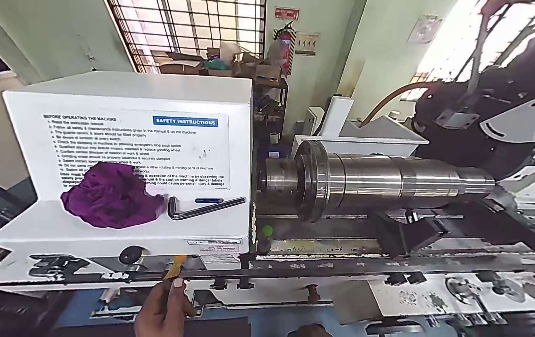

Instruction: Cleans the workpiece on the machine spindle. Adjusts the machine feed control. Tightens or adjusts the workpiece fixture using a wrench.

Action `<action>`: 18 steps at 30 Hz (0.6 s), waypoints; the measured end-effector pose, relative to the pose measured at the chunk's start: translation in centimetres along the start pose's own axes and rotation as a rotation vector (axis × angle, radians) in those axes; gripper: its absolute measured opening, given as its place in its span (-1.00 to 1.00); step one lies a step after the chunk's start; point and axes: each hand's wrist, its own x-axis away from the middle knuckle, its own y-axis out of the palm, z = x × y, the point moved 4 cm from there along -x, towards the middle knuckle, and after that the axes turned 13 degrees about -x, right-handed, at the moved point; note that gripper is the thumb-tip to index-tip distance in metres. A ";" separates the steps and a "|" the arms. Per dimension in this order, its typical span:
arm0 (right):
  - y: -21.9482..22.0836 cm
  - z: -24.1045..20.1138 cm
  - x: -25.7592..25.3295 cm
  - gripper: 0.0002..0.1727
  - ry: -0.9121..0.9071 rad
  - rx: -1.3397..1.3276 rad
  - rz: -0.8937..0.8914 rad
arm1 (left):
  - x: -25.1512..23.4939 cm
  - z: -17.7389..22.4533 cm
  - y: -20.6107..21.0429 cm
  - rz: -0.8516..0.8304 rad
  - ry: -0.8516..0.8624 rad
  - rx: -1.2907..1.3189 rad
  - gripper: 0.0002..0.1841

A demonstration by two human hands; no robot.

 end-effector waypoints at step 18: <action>-20.5 -12.8 1.5 -0.67 -0.548 0.046 0.754 | 1.8 -0.1 0.7 0.092 -0.010 0.152 -0.75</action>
